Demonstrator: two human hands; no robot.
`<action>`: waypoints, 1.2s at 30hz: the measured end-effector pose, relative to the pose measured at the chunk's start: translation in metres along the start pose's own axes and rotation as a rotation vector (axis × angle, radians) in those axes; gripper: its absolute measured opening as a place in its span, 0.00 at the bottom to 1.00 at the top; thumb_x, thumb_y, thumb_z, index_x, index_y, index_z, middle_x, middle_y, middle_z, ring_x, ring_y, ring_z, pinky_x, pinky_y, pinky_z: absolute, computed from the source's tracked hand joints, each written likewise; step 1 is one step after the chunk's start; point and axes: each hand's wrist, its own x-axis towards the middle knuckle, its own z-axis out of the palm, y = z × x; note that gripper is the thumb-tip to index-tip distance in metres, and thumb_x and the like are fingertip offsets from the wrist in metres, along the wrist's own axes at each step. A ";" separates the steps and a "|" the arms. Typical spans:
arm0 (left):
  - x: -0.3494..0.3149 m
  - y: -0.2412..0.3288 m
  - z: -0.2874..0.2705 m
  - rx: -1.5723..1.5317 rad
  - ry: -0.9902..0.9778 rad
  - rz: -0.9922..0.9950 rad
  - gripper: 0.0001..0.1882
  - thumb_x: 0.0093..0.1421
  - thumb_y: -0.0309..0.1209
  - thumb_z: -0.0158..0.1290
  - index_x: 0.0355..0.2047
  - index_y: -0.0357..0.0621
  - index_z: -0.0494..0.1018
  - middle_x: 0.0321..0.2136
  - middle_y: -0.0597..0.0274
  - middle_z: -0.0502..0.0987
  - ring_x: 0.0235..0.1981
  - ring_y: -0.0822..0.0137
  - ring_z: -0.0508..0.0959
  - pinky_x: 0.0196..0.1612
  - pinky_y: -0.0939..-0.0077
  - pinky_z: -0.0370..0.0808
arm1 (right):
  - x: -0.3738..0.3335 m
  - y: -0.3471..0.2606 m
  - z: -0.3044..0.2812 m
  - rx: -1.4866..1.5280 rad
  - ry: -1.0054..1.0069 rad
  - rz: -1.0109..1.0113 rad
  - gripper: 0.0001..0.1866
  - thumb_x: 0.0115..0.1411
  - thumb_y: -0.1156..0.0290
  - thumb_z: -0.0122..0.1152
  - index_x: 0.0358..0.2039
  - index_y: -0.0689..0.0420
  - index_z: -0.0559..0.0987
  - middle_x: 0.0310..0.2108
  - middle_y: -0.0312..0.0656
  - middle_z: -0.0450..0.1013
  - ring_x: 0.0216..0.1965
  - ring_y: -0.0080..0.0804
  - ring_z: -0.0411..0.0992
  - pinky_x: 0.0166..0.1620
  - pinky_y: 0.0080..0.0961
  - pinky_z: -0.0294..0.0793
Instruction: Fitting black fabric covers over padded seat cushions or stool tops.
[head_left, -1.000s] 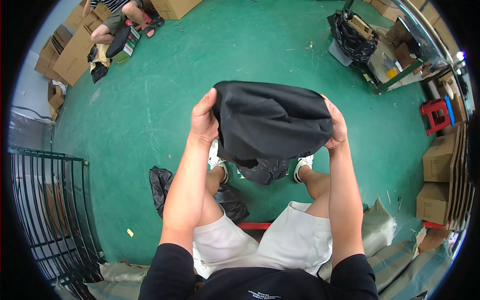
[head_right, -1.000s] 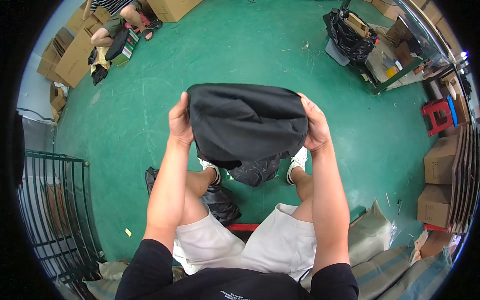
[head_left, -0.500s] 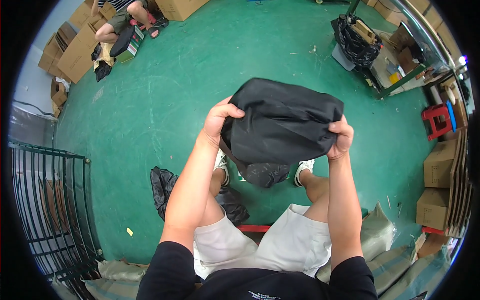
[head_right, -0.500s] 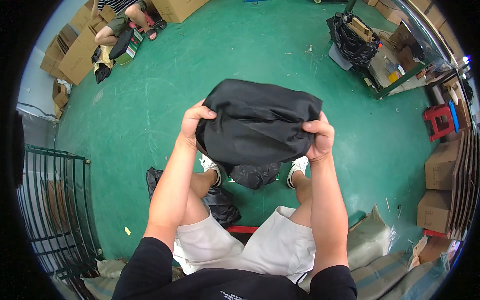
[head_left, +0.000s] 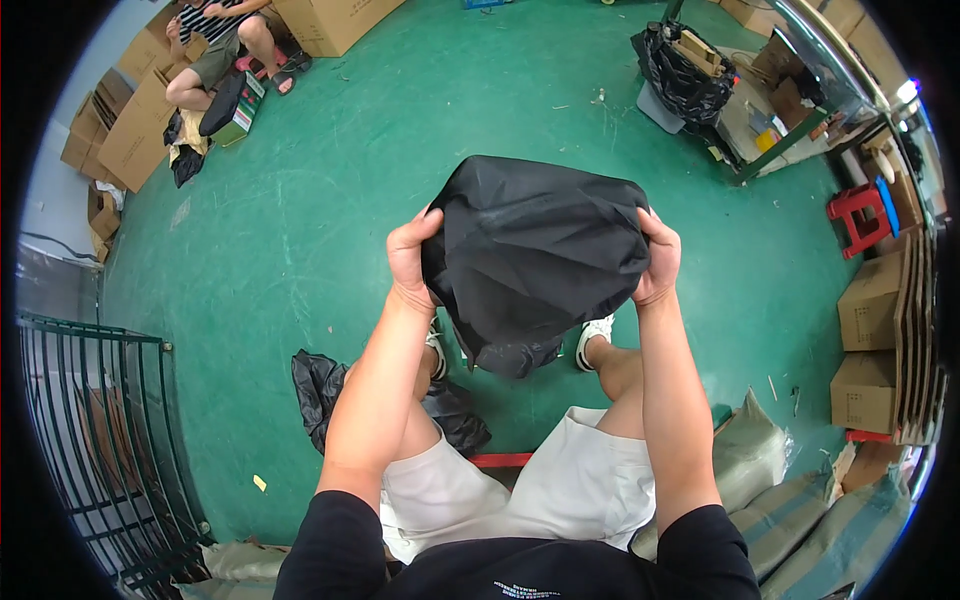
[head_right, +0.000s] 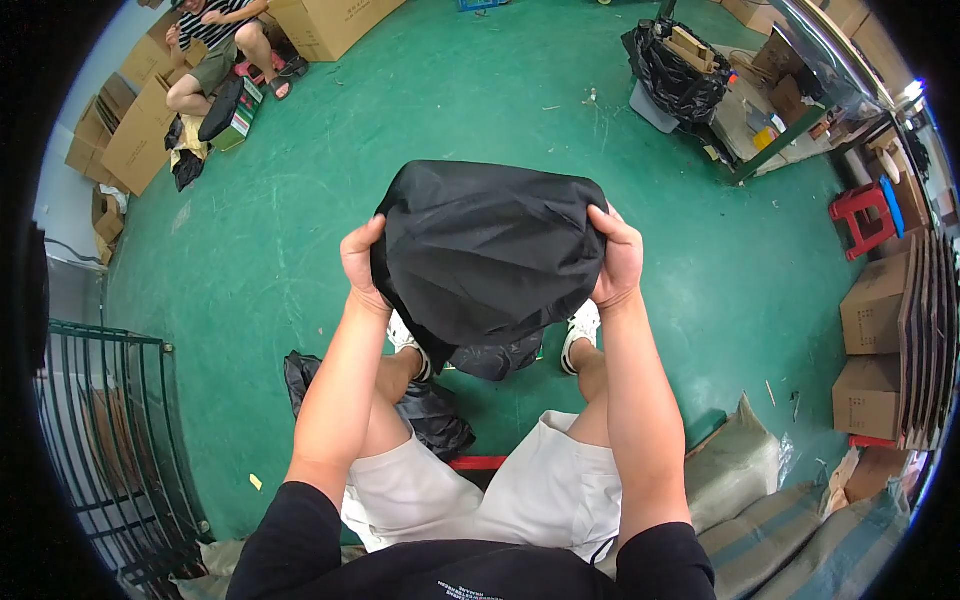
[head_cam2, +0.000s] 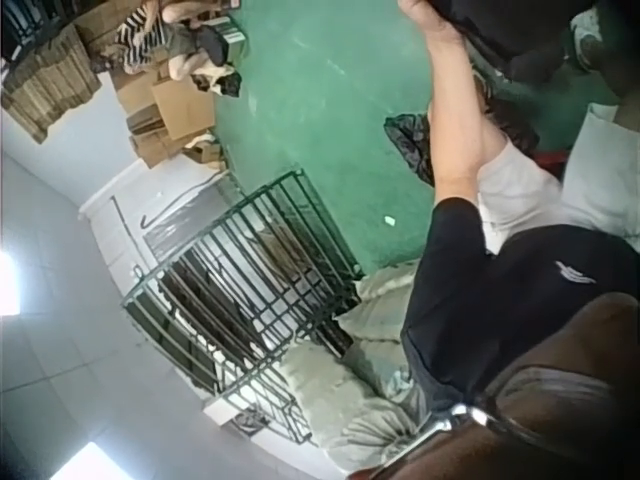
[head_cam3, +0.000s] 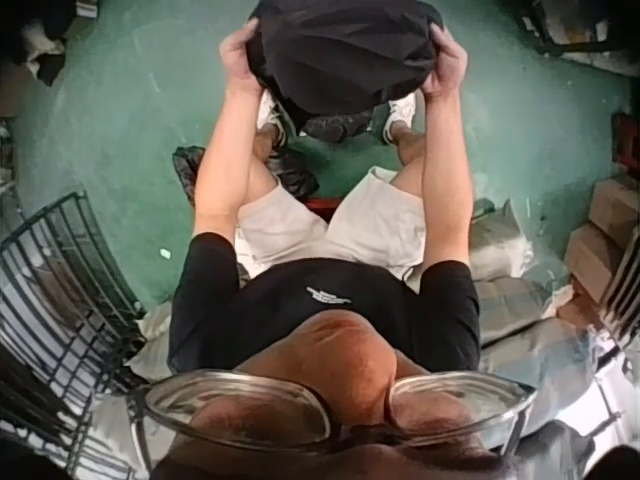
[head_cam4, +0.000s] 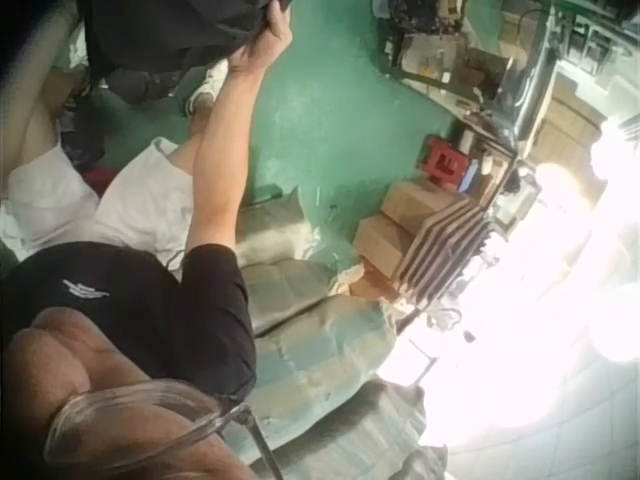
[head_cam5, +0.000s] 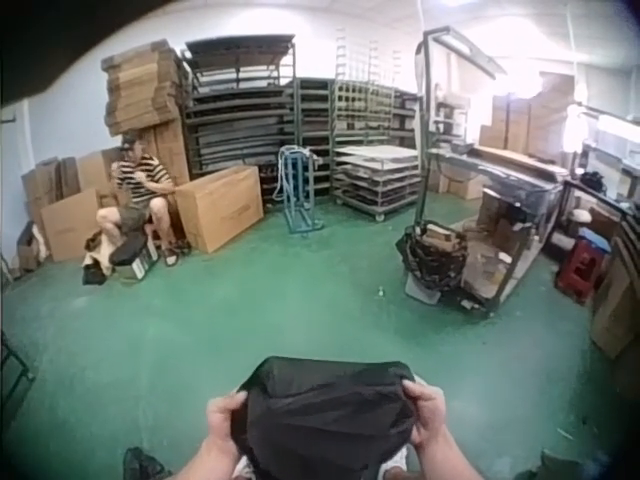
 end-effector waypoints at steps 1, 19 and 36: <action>0.000 0.003 -0.002 0.000 0.000 -0.002 0.27 0.55 0.28 0.47 0.55 0.28 0.64 0.51 0.40 0.73 0.49 0.45 0.76 0.57 0.54 0.70 | 0.001 0.001 0.004 0.000 0.000 -0.002 0.22 0.56 0.77 0.48 0.52 0.69 0.68 0.49 0.56 0.72 0.48 0.47 0.75 0.55 0.43 0.74; 0.011 0.003 -0.002 0.942 0.542 -0.201 0.12 0.60 0.24 0.46 0.44 0.35 0.73 0.38 0.60 0.79 0.35 0.71 0.78 0.42 0.76 0.76 | 0.000 -0.016 0.013 -0.148 -0.113 -0.153 0.36 0.61 0.82 0.47 0.68 0.64 0.46 0.60 0.58 0.62 0.58 0.48 0.67 0.61 0.41 0.67; 0.005 0.024 -0.006 0.145 0.031 0.262 0.35 0.53 0.23 0.40 0.65 0.40 0.56 0.60 0.49 0.66 0.61 0.50 0.66 0.66 0.53 0.58 | 0.009 0.004 0.011 -0.071 -0.024 0.235 0.38 0.64 0.49 0.52 0.64 0.64 0.57 0.64 0.52 0.58 0.63 0.47 0.61 0.64 0.46 0.59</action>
